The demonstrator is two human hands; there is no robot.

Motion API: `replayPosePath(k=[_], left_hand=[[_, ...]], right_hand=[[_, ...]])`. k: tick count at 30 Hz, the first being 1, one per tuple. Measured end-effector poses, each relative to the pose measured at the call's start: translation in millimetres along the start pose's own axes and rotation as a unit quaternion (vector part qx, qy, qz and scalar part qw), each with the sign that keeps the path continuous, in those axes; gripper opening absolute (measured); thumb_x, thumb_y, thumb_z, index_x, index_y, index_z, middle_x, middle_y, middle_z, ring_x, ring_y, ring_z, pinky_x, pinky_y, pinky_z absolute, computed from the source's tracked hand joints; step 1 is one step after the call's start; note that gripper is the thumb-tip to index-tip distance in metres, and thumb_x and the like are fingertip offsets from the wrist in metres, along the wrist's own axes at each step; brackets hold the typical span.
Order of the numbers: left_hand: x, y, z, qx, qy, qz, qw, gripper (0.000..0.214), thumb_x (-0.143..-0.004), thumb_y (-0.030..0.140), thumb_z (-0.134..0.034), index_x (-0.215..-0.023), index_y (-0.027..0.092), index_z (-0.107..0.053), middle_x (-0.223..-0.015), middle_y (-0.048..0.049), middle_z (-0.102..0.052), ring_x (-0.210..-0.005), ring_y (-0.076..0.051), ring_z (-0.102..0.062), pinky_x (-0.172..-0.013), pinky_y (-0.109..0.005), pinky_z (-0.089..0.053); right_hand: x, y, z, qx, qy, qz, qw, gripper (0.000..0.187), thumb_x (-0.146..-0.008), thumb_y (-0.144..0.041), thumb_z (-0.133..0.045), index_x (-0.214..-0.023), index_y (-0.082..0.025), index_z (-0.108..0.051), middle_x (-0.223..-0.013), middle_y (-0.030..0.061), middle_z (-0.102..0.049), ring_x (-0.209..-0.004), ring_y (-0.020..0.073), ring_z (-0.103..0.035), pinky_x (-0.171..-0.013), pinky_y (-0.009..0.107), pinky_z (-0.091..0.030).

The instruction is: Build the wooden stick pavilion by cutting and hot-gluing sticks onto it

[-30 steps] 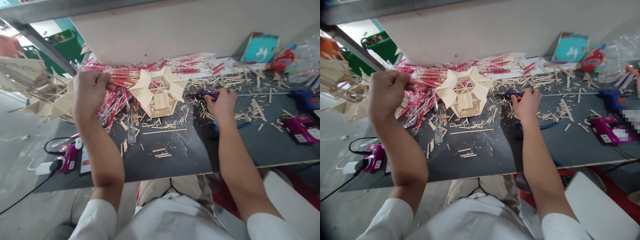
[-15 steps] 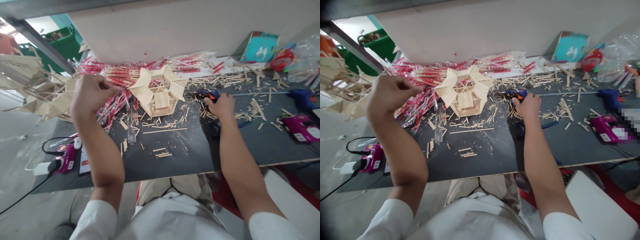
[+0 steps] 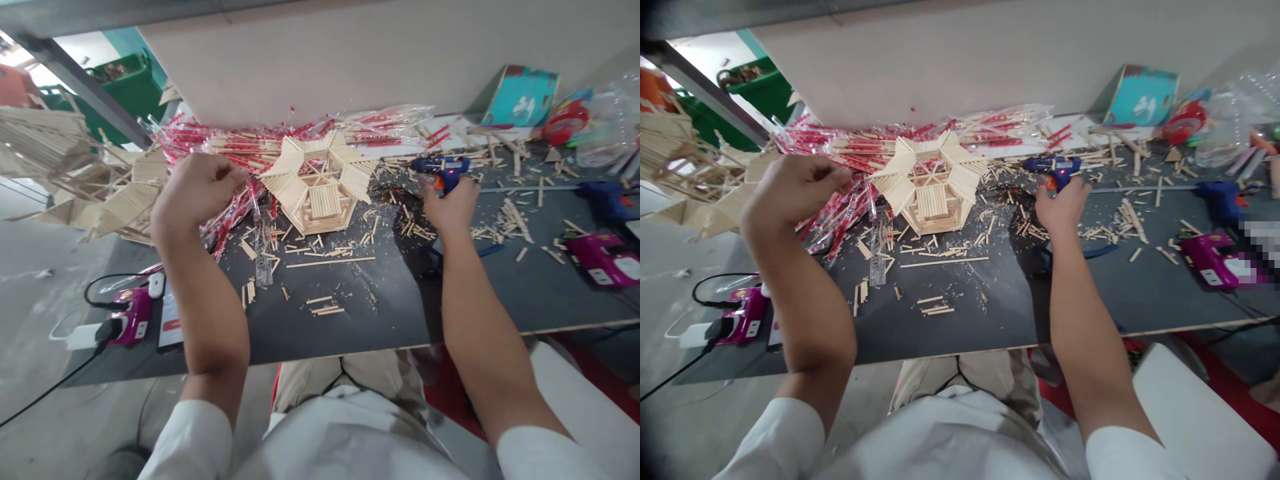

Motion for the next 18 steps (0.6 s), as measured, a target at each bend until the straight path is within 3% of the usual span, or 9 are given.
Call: replayPosePath(k=[2, 6, 11, 15, 18], left_hand=[[2.4, 8.4, 0.6, 0.005, 0.014, -0.027, 1.000, 0.030, -0.099, 0.041, -0.060, -0.087, 0.019, -0.075, -0.063, 0.0031, -0.049, -0.064, -0.012, -0.043, -0.066, -0.031, -0.031], [2.6, 25.2, -3.7, 0.049, 0.042, -0.072, 0.995, 0.025, -0.099, 0.038, -0.062, -0.095, 0.017, -0.076, -0.076, 0.0003, -0.065, -0.073, -0.013, -0.053, -0.072, -0.031, -0.040], [-2.2, 52.2, -18.6, 0.099, 0.059, -0.150, 0.982, 0.018, -0.097, 0.032, -0.064, -0.098, 0.019, -0.076, -0.097, -0.0030, -0.079, -0.087, -0.018, -0.067, -0.085, -0.034, -0.051], [-5.1, 72.1, -34.4, 0.086, 0.034, -0.216, 0.972, 0.020, -0.101, 0.032, -0.059, -0.103, 0.019, -0.074, -0.107, -0.0072, -0.078, -0.103, -0.024, -0.069, -0.101, -0.039, -0.052], [-7.5, 80.2, -46.3, 0.096, 0.024, -0.250, 0.963, 0.022, -0.103, 0.032, -0.058, -0.111, 0.019, -0.073, -0.116, -0.0094, -0.076, -0.111, -0.025, -0.069, -0.106, -0.042, -0.052]], right_hand=[[1.3, -4.4, 3.2, -0.044, 0.021, 0.009, 0.999, 0.038, -0.083, -0.036, -0.070, -0.112, -0.024, -0.050, -0.121, 0.0256, -0.067, -0.111, 0.0364, -0.063, -0.105, 0.050, -0.046], [6.1, -13.9, 6.8, -0.096, 0.043, 0.027, 0.994, 0.038, -0.081, -0.038, -0.071, -0.107, -0.030, -0.045, -0.102, 0.0115, -0.071, -0.089, 0.0311, -0.066, -0.093, 0.050, -0.052], [12.5, -33.9, 13.3, -0.097, 0.044, 0.080, 0.991, 0.053, -0.082, -0.049, -0.075, -0.122, -0.030, -0.046, -0.109, 0.0109, -0.070, -0.097, 0.0339, -0.070, -0.090, 0.052, -0.055], [4.1, -62.0, 24.5, -0.155, 0.027, 0.147, 0.977, 0.042, -0.089, -0.050, -0.068, -0.120, -0.030, -0.049, -0.103, 0.0091, -0.068, -0.089, 0.0305, -0.067, -0.082, 0.048, -0.054], [-9.5, -90.3, 38.3, -0.181, 0.006, 0.212, 0.960, 0.036, -0.086, -0.048, -0.074, -0.108, -0.031, -0.050, -0.095, 0.0065, -0.067, -0.082, 0.0274, -0.061, -0.078, 0.046, -0.052]])
Point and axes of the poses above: each hand's wrist, its own x-axis away from the middle knuckle, its own z-axis out of the back of the hand, y = z × x, the point moved 2 cm from there along -x, towards the middle knuckle
